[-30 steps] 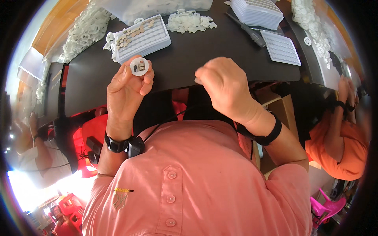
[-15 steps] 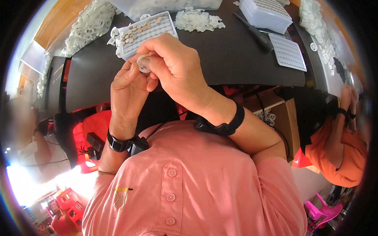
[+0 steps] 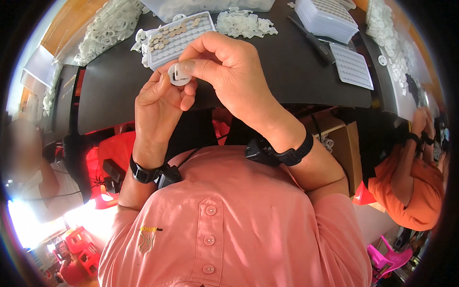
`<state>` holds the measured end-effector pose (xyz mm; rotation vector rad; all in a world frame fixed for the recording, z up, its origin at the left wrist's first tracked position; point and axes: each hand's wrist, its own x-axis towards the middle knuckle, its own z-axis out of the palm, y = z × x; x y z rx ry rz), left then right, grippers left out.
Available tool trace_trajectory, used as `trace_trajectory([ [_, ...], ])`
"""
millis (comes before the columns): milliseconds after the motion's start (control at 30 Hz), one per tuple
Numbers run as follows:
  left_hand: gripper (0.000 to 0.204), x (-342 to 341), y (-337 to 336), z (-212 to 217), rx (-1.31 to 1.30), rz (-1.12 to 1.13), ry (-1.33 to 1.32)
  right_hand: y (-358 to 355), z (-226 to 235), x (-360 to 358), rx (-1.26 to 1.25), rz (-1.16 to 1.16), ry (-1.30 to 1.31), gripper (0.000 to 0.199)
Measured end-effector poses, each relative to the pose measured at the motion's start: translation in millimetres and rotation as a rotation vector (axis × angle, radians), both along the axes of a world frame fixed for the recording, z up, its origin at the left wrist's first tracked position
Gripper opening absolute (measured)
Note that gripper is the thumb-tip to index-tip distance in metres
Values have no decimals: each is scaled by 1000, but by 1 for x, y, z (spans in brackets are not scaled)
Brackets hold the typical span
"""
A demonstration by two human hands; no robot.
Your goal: Assembling small plastic components into white circular housings at a workstation.
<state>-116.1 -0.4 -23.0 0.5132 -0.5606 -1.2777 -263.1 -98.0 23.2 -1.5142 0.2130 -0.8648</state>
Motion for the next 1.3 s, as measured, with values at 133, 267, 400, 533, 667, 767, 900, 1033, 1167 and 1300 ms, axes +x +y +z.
trace_trajectory([
  [133,27,-1,0,2,12,9,14,4,-8,8,42,-72,-16,4],
  [267,27,0,-1,-1,16,9,18,7,-12,9,-105,-149,8,8],
  [400,27,0,-1,0,20,12,21,7,-21,9,-307,-244,20,9],
  [533,28,0,2,-1,29,25,-16,6,-27,10,-613,-394,34,12],
  [667,27,-1,3,-1,6,26,-18,1,-26,9,-747,-404,-25,11],
  [767,26,-3,2,0,4,32,-30,-2,-25,8,-664,-343,-22,10],
  [900,27,-1,2,-3,-9,9,-19,-3,-14,3,-339,-125,67,8],
  [1033,27,-1,2,-2,-15,-15,-30,-5,-5,0,-199,3,156,6],
  [1167,29,-1,3,0,23,12,-56,-14,8,-2,-31,125,309,5],
  [1300,30,-2,2,0,40,18,-51,-6,-4,2,-117,44,215,6],
])
